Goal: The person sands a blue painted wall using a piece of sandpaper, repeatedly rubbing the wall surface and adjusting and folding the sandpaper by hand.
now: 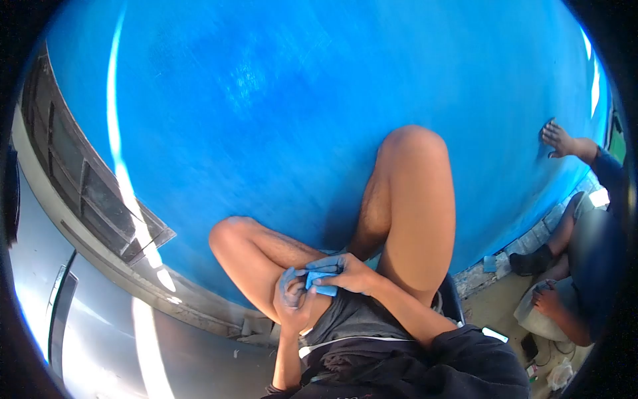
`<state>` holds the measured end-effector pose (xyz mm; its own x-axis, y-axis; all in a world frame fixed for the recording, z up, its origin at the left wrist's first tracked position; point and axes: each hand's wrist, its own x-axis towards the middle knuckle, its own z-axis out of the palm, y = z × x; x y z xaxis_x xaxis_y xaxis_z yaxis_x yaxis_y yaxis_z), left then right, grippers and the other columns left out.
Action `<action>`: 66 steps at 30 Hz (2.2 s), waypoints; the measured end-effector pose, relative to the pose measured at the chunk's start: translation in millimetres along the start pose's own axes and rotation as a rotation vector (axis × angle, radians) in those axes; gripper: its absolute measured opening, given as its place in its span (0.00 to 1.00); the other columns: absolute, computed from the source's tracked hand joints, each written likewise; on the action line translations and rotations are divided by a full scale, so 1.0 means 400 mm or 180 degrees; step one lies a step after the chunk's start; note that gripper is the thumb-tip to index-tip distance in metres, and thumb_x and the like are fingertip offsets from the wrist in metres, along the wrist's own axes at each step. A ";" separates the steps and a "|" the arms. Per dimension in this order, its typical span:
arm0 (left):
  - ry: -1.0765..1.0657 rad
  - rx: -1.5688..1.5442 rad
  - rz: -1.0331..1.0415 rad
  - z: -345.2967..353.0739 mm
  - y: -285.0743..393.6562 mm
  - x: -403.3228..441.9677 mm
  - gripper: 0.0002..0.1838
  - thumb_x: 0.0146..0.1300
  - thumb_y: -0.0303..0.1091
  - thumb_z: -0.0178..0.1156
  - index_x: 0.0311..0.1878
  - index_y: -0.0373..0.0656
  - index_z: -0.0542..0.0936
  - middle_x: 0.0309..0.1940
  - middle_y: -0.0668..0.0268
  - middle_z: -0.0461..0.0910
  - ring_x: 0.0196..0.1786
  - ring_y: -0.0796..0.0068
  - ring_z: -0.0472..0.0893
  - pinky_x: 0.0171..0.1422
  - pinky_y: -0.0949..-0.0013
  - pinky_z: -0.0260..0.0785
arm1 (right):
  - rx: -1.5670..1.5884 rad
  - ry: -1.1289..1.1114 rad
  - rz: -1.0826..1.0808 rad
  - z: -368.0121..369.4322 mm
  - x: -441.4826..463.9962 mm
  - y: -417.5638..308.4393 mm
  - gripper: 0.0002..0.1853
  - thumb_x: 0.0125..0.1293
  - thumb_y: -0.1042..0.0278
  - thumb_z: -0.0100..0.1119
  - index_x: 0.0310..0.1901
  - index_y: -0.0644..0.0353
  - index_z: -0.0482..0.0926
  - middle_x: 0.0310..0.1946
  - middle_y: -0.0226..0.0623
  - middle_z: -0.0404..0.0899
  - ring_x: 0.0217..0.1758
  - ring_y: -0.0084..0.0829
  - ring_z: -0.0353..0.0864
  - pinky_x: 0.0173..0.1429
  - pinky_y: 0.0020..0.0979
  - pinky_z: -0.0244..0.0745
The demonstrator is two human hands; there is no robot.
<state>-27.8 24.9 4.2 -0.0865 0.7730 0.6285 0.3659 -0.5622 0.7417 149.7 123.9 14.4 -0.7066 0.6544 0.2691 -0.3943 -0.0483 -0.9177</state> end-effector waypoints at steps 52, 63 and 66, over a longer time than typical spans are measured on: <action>0.0073 -0.1451 -0.0765 -0.016 0.046 0.013 0.15 0.68 0.25 0.69 0.55 0.31 0.78 0.41 0.63 0.83 0.41 0.83 0.82 0.42 0.78 0.74 | -0.1990 0.0835 -0.0523 0.083 -0.076 -0.038 0.26 0.64 0.78 0.73 0.64 0.70 0.79 0.54 0.44 0.86 0.56 0.29 0.84 0.63 0.32 0.79; -0.0122 -0.1213 -0.0900 -0.025 0.070 0.017 0.25 0.69 0.25 0.69 0.66 0.30 0.74 0.50 0.58 0.83 0.52 0.75 0.84 0.57 0.72 0.78 | -0.0781 0.0807 -0.0094 0.062 -0.087 -0.033 0.24 0.69 0.78 0.68 0.65 0.73 0.77 0.54 0.42 0.85 0.57 0.28 0.83 0.64 0.31 0.78; -0.0179 -0.1173 -0.0703 -0.017 0.048 0.014 0.23 0.68 0.25 0.69 0.63 0.29 0.76 0.50 0.60 0.82 0.51 0.78 0.83 0.53 0.74 0.79 | -0.0109 0.0751 0.0173 0.054 -0.089 -0.036 0.23 0.73 0.72 0.65 0.66 0.73 0.76 0.56 0.43 0.84 0.59 0.28 0.82 0.65 0.30 0.76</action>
<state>-27.5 16.2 23.7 -0.0714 0.8956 0.4391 -0.0119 -0.4410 0.8974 167.9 85.1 24.4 -0.5677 0.8100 0.1472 -0.3366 -0.0652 -0.9394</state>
